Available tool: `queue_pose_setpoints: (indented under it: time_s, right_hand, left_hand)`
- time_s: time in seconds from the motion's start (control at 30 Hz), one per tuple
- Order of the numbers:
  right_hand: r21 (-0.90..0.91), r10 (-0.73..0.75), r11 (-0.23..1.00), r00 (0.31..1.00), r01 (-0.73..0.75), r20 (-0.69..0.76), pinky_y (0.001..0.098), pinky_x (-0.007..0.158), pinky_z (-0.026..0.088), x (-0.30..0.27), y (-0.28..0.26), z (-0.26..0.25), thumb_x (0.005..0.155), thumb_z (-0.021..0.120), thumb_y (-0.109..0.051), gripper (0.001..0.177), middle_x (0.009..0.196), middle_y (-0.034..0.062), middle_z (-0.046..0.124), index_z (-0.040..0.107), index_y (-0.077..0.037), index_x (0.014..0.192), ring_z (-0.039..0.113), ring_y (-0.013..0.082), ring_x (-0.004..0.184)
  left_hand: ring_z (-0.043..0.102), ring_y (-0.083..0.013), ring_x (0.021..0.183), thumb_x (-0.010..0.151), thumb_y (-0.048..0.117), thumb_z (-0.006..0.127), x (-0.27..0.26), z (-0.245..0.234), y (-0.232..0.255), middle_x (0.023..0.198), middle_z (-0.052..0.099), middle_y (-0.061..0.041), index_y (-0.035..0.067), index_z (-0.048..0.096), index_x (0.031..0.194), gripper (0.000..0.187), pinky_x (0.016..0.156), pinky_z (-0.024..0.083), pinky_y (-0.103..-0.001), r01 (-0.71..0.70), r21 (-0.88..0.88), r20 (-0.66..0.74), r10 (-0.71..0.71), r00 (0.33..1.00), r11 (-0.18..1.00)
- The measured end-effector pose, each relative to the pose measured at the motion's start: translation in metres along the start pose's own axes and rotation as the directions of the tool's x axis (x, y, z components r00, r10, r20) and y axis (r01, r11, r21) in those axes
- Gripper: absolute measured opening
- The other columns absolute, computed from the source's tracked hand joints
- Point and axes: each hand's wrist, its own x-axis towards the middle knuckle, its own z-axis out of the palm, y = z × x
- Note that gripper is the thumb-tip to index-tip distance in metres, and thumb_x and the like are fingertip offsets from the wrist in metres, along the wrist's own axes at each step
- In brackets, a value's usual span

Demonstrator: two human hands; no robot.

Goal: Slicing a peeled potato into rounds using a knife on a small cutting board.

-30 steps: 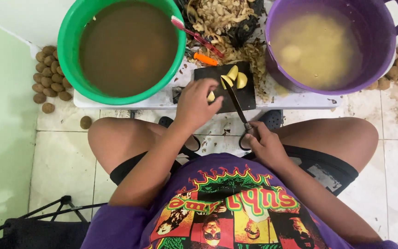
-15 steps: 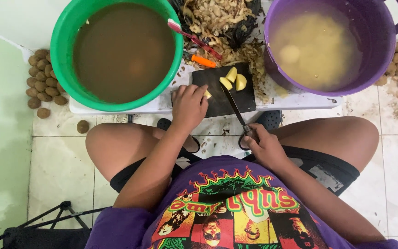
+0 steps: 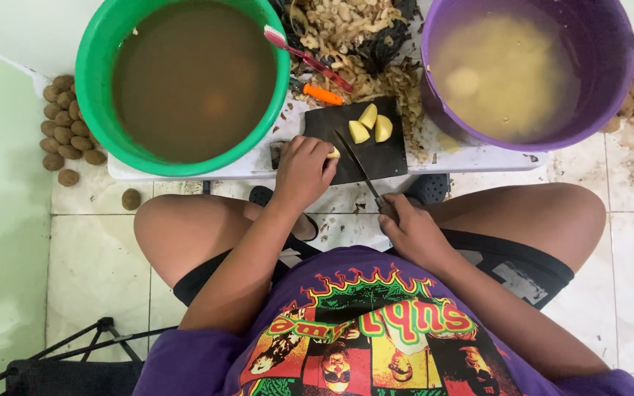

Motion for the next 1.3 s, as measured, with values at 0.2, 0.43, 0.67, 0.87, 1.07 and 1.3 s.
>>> queue_pose_setpoints:
  time_s: [0.2,0.43,0.67,0.87,1.07,1.3]
  right_hand:
    - [-0.04,-0.1,0.994,0.995,0.099,-0.003,0.0558,0.088,0.059,-0.003,-0.012,-0.005,0.102,0.051,-0.033,0.05,0.118,0.0312,0.07,0.052,-0.006,0.144,0.068,0.0474,0.112]
    - [-0.035,-0.088,0.995,0.996,0.088,0.016,0.057,0.085,0.059,-0.004,-0.013,-0.007,0.102,0.051,-0.032,0.051,0.114,0.0334,0.071,0.052,-0.005,0.145,0.069,0.0486,0.11]
    - [-0.038,-0.092,0.995,0.995,0.093,0.028,0.054,0.081,0.06,-0.003,-0.009,-0.008,0.102,0.051,-0.031,0.049,0.109,0.0327,0.072,0.053,-0.005,0.144,0.071,0.0472,0.105]
    - [-0.049,-0.085,0.995,0.996,0.087,0.035,0.0532,0.079,0.061,-0.003,-0.008,-0.008,0.102,0.051,-0.032,0.05,0.108,0.0322,0.072,0.053,-0.006,0.144,0.072,0.0462,0.103]
    - [-0.031,-0.102,0.994,0.995,0.102,0.016,0.0517,0.076,0.061,-0.002,-0.006,-0.008,0.101,0.052,-0.031,0.049,0.1,0.0308,0.073,0.055,-0.005,0.142,0.074,0.0446,0.096]
    - [-0.026,-0.079,0.996,0.997,0.079,0.01,0.0525,0.076,0.06,-0.01,-0.013,-0.012,0.1,0.052,-0.031,0.048,0.098,0.0307,0.074,0.057,-0.006,0.141,0.074,0.0442,0.096]
  left_hand:
    - [0.069,-0.0265,0.089,0.091,0.009,0.07,0.003,-0.003,-0.003,0.093,0.067,-0.005,0.008,0.072,0.094,0.004,0.077,0.055,-0.035,-0.135,-0.095,-0.072,0.129,0.989,0.986]
    - [0.07,-0.0277,0.084,0.088,0.004,0.073,0.011,-0.015,0.004,0.09,0.068,-0.01,0.004,0.072,0.087,0.001,0.077,0.057,-0.035,-0.172,-0.108,-0.102,0.162,0.982,0.979]
    - [0.071,-0.0261,0.084,0.089,0.005,0.072,0.009,-0.008,-0.003,0.091,0.069,-0.009,0.005,0.074,0.089,0.001,0.076,0.058,-0.034,-0.183,-0.129,-0.107,0.17,0.98,0.975]
    - [0.071,-0.0266,0.083,0.088,0.004,0.074,0.009,-0.01,0.001,0.09,0.069,-0.01,0.004,0.074,0.092,0.004,0.077,0.059,-0.035,-0.157,-0.14,-0.107,0.142,0.984,0.978]
    - [0.072,-0.0293,0.083,0.088,0.004,0.075,0.011,-0.015,0.004,0.091,0.071,-0.014,0.001,0.075,0.095,0.008,0.076,0.06,-0.036,-0.125,-0.168,-0.098,0.11,0.989,0.978]
    - [0.073,-0.0267,0.085,0.088,0.003,0.074,0.011,-0.017,0.004,0.091,0.071,-0.011,0.003,0.075,0.096,0.008,0.077,0.061,-0.035,-0.106,-0.167,-0.077,0.094,0.993,0.98]
